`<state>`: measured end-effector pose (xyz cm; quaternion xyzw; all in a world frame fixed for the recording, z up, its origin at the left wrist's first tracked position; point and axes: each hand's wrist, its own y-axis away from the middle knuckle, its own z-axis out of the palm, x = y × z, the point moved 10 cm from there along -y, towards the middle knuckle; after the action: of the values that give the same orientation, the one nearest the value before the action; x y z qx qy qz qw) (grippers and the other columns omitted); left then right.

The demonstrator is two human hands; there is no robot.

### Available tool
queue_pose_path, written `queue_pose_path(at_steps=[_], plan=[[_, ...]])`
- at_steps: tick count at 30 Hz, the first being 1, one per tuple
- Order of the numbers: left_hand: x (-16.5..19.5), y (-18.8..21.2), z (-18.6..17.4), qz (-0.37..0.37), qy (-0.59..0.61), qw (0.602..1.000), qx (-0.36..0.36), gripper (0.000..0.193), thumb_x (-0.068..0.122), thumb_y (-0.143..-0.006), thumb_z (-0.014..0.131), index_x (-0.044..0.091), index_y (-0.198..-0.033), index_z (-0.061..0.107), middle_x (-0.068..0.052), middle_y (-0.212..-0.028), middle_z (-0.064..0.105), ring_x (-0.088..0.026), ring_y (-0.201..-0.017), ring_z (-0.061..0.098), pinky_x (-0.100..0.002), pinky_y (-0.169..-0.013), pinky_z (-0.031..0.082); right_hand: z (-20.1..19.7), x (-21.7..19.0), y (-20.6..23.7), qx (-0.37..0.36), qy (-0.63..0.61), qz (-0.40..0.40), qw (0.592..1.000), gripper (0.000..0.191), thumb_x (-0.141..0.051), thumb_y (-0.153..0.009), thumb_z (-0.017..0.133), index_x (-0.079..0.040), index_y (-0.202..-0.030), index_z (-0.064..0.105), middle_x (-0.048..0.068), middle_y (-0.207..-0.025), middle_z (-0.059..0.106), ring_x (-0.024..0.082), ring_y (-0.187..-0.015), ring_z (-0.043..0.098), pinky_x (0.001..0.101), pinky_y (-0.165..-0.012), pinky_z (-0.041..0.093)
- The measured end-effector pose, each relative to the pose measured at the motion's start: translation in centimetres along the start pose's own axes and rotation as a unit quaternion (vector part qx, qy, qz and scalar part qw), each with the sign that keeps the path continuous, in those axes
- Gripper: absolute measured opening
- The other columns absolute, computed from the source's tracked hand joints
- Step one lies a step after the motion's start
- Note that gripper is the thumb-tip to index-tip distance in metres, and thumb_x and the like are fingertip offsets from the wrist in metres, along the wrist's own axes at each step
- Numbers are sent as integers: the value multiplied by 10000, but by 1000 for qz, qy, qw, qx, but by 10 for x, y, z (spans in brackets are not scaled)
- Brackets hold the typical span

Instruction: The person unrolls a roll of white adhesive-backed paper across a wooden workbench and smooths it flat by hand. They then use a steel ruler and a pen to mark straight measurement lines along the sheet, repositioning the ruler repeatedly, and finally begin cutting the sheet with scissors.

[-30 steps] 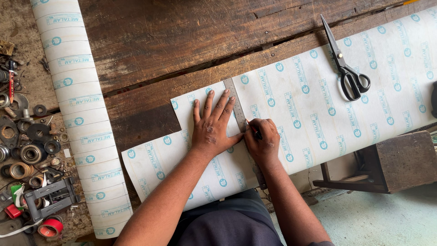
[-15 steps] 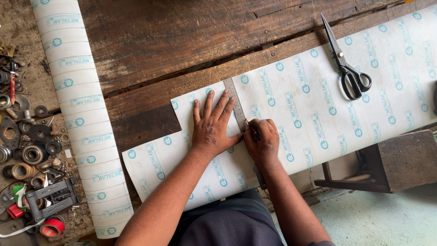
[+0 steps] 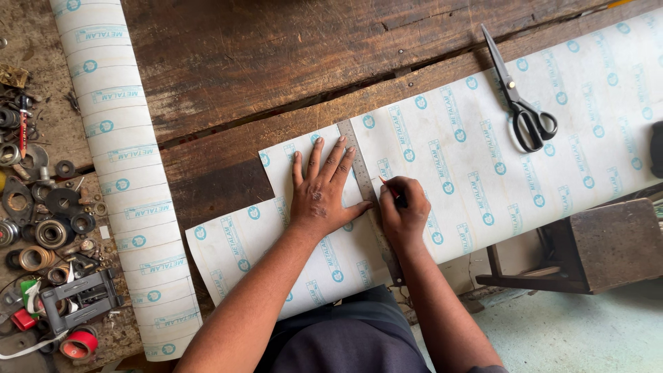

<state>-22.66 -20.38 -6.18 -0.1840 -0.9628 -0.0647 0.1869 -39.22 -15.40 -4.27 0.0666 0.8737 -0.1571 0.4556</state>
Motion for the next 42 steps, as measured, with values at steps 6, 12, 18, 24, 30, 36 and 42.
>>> queue_pose_path(at_steps=[6,12,18,24,30,36,42], plan=[[5,2,-11,8,-3,1000,21,1071,746,-712,751,177,-1551,403,-64,-1658,306,-360,-1540,201,-682,-1218,71,1,31,-2,-6,-158,102,982,77,-55,-968,657,-1,-1022,647,51,-884,691,110,-794,655,261,-715,531],[11,5,-27,14,-1,999,44,1034,713,-733,741,155,-1540,415,-91,-1643,307,-362,-1534,206,-664,-1220,75,2,29,-12,-33,-222,136,965,83,-87,-958,640,-18,-1005,642,31,-891,679,91,-766,637,255,-649,527],[26,31,-77,67,54,979,186,794,585,-868,706,131,-1482,491,-147,-1629,359,-394,-1519,276,-665,-1225,133,-7,0,-25,-49,-226,168,958,108,-115,-939,638,-17,-978,657,54,-786,680,116,-655,616,272,-585,508],[-21,124,-110,20,118,955,272,582,300,-820,802,114,-1333,602,-126,-1447,516,-370,-1356,470,-562,-1125,356,-11,-21,-22,-41,-240,157,957,112,-125,-945,640,-20,-976,663,57,-780,678,116,-658,613,272,-574,504],[-92,225,-123,-212,117,928,283,169,211,-869,781,111,-964,683,-61,-936,699,-262,-881,672,-403,-759,541,-11,-26,-21,-101,-244,174,949,131,-170,-967,637,-55,-1021,671,56,-814,690,130,-697,620,283,-612,511],[-77,243,-124,-262,25,905,334,200,230,-839,772,107,-840,614,-57,-832,660,-274,-826,653,-444,-709,515,-12,-79,-6,-180,30,-189,965,121,-147,-980,669,-72,-1069,702,121,-979,685,317,-960,623,412,-865,518],[-63,237,-136,-262,-42,907,327,227,238,-855,758,107,-834,573,-75,-849,607,-316,-855,615,-490,-722,493,-1,-76,8,-201,85,-225,950,270,-166,-856,743,-52,-1091,674,134,-1044,649,352,-1018,583,448,-879,506]])
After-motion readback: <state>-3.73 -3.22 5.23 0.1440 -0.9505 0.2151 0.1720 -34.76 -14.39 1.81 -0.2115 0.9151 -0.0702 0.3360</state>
